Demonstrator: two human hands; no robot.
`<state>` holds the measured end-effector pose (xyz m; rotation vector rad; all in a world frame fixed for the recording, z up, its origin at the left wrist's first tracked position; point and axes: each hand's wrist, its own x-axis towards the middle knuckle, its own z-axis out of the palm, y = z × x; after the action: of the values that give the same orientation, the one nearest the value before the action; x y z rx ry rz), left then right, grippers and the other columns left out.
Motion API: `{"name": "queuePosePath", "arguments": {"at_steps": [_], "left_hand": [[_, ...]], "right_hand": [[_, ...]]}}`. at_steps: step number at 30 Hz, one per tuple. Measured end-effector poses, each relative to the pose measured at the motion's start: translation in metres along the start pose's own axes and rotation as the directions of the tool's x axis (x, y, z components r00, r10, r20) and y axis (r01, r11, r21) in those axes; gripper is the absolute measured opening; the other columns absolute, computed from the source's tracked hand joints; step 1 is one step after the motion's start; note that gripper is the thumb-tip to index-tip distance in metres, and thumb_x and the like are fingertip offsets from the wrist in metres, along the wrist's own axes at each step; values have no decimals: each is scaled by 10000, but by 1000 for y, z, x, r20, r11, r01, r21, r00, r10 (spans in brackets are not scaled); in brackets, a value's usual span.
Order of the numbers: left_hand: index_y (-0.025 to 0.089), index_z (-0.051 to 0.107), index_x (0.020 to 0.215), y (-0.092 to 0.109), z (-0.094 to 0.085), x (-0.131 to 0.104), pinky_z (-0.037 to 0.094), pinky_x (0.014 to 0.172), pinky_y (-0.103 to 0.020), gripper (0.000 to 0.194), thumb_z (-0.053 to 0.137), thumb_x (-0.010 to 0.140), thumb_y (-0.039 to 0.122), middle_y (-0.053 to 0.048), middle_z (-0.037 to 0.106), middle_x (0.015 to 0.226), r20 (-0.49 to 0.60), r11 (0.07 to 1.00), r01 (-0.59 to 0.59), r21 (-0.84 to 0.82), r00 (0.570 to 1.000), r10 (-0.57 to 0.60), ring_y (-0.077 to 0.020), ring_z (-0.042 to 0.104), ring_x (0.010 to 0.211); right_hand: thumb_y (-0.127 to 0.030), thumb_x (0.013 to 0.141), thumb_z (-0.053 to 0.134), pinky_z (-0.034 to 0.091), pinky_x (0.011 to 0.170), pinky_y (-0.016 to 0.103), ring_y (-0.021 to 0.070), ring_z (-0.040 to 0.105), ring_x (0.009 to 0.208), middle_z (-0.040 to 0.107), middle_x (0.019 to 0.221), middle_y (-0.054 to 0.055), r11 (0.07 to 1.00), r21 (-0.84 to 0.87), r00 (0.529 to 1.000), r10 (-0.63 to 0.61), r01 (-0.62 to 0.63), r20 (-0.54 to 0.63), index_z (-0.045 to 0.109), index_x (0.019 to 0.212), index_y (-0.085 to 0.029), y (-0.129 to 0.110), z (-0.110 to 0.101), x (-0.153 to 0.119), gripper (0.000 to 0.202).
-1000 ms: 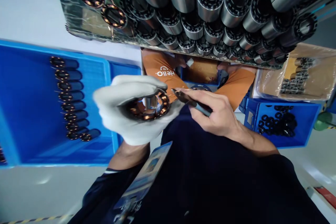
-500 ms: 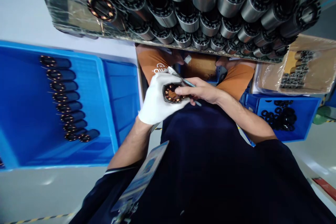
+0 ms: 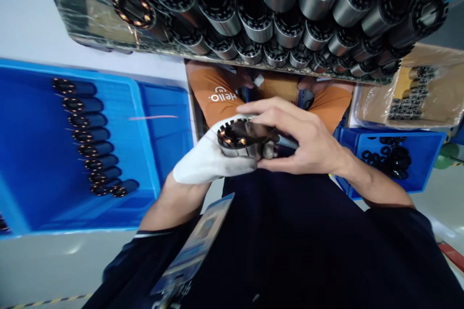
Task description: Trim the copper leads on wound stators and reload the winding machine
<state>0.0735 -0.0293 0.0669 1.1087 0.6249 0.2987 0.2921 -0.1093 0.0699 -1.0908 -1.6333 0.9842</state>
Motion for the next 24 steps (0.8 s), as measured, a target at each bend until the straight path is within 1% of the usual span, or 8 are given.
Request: {"name": "queuePosePath", "arguments": {"at_steps": [2, 5, 9, 12, 16, 20, 22, 24], "left_hand": [[193, 758, 1090, 9, 5, 3, 653, 854, -323, 419, 989, 772, 336, -50, 803, 1093, -46, 999, -29, 41, 998, 31, -235, 792, 966], [196, 735, 1064, 19, 5, 2, 618, 808, -293, 392, 977, 777, 307, -20, 771, 1015, -47, 989, -20, 149, 999, 27, -200, 752, 896], [209, 722, 1070, 23, 6, 2, 597, 797, -294, 359, 944, 802, 298, -6, 754, 984, -49, 963, 43, 264, 998, -31, -186, 716, 864], [212, 707, 1050, 21, 8, 2, 566, 753, -282, 342, 936, 821, 320, 7, 721, 939, -33, 960, 61, 274, 998, -54, -167, 670, 815], [214, 647, 968, 15, 12, 4, 515, 701, -275, 328, 909, 808, 332, 24, 671, 880, -47, 962, 67, 265, 997, -56, -147, 605, 756], [233, 572, 950, 11, 16, 8, 500, 710, -286, 335, 853, 770, 261, 44, 653, 856, -82, 955, 65, 288, 996, -43, -149, 583, 760], [237, 555, 938, 12, 18, 10, 469, 679, -290, 340, 842, 755, 253, 57, 623, 816, -101, 938, 66, 339, 994, -34, -142, 549, 730], [240, 554, 926, 14, 21, 11, 446, 653, -295, 328, 829, 746, 254, 58, 617, 790, -112, 918, 74, 389, 993, -32, -141, 528, 707]], "right_hand": [[-299, 1029, 816, 663, 1154, 459, 300, 747, 1391, 745, 1511, 142, 979, -203, 996, 42, -24, 82, 753, 1481, -236, -16, -19, -4, 460], [-210, 1054, 632, 671, 1069, 481, 299, 741, 1296, 738, 1448, 117, 912, -411, 969, 104, -3, 224, 648, 1666, -295, -32, -44, -11, 619], [-322, 1080, 647, 643, 1010, 505, 321, 738, 1179, 780, 1387, 91, 796, -604, 919, 211, 36, 333, 555, 1759, -371, -41, -59, -16, 687], [-349, 1092, 663, 604, 861, 416, 275, 740, 1007, 816, 1186, 58, 751, -655, 908, 211, 86, 361, 562, 1756, -369, -44, -61, -18, 672], [-245, 1101, 630, 483, 665, 378, 212, 691, 780, 781, 975, 21, 743, -664, 906, 217, 89, 364, 615, 1717, -281, -46, -59, -21, 617], [-235, 1074, 618, 530, 736, 367, 219, 700, 854, 782, 1073, 46, 739, -673, 917, 249, 28, 311, 649, 1688, -292, -42, -53, -20, 617], [-255, 1053, 632, 561, 803, 378, 244, 710, 945, 777, 1128, 60, 713, -700, 928, 225, 52, 298, 633, 1703, -320, -41, -51, -18, 654], [-275, 1052, 635, 556, 788, 373, 241, 702, 931, 769, 1088, 50, 688, -721, 931, 200, 87, 304, 629, 1704, -332, -42, -50, -18, 655]]}}
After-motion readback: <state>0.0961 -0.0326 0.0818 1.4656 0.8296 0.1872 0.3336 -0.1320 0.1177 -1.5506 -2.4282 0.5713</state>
